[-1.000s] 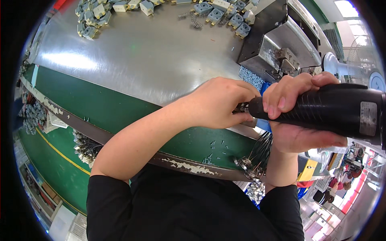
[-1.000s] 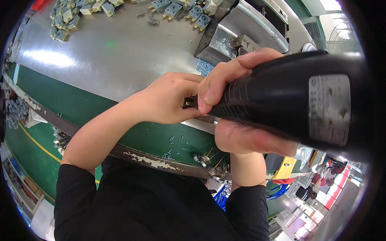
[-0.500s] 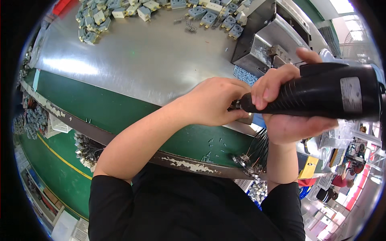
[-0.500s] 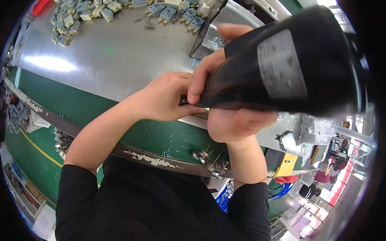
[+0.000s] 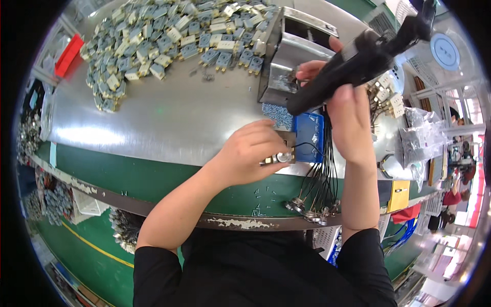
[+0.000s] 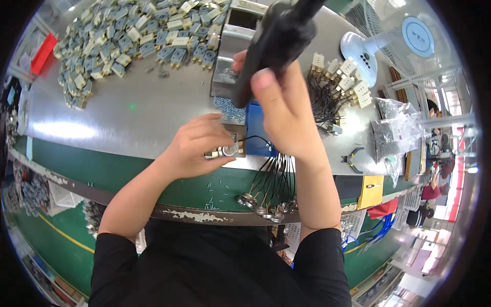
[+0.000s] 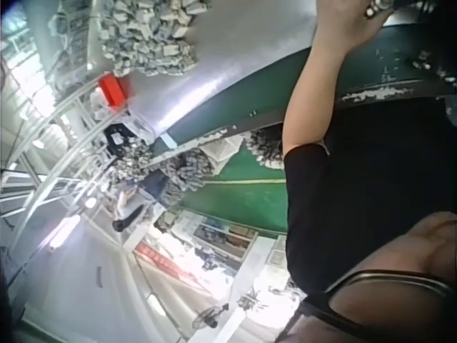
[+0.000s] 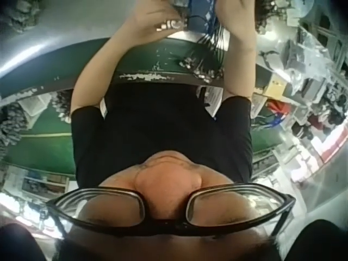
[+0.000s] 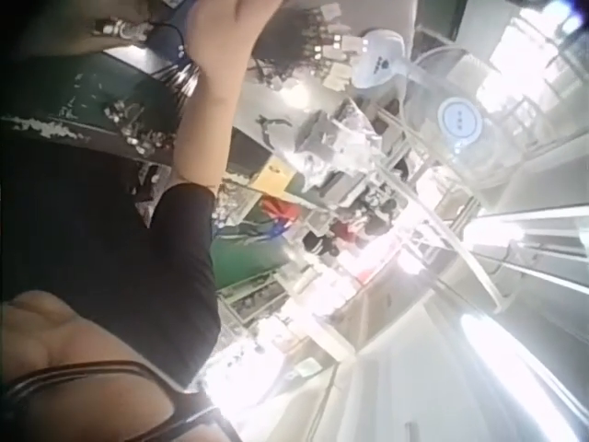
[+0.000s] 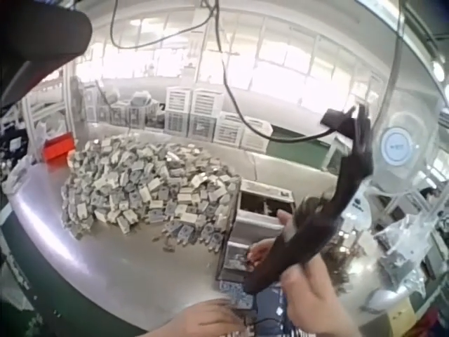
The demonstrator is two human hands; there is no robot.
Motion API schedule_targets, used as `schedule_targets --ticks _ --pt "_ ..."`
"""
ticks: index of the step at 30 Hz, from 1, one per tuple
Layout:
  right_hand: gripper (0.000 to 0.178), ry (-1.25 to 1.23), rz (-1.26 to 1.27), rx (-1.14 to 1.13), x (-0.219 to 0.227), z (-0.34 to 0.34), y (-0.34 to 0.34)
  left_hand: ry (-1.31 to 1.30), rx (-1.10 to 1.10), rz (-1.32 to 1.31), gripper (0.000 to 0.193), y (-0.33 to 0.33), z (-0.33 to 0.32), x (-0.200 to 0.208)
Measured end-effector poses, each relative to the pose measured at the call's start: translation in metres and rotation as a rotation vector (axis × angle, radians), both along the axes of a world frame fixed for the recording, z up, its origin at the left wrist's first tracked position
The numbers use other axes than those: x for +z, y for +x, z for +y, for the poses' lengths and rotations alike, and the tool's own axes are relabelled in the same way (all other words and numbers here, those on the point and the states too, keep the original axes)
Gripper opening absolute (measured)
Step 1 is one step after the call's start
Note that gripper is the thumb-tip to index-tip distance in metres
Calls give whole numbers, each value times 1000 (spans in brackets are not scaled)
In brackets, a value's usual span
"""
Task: Manually assembling electronic components by inserting wires and using a power tool to secure parts.
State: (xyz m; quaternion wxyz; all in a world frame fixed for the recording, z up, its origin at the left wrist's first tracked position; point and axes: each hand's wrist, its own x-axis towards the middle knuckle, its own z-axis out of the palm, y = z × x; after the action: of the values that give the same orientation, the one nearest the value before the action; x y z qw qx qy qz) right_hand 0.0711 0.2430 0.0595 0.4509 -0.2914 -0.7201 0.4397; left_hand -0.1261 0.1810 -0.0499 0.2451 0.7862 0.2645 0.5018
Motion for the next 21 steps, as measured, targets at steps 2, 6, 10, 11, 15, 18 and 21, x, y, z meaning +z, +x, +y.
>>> schedule_targets --ticks 2,6,10,11,15,18,21 --pt "68 70 -29 -104 -4 -14 2 -15 -46 14 32 2 -5 -1" --pt "41 41 71 -452 -12 -37 21 -197 -39 -12 28 4 -8 -4" --pt "40 50 -516 -65 -9 -53 44 -231 -47 5 29 2 -9 -2" --pt "43 242 -574 42 -10 -54 41 -225 -55 4 29 3 -9 -1" --pt "45 194 -789 100 -16 -75 30 -148 -20 37 30 4 -10 0" --pt "45 271 -846 18 -25 -80 31 -62 55 34 32 7 -17 2" --pt "42 392 -852 -94 -34 -84 30 6 145 54 35 10 -19 6"
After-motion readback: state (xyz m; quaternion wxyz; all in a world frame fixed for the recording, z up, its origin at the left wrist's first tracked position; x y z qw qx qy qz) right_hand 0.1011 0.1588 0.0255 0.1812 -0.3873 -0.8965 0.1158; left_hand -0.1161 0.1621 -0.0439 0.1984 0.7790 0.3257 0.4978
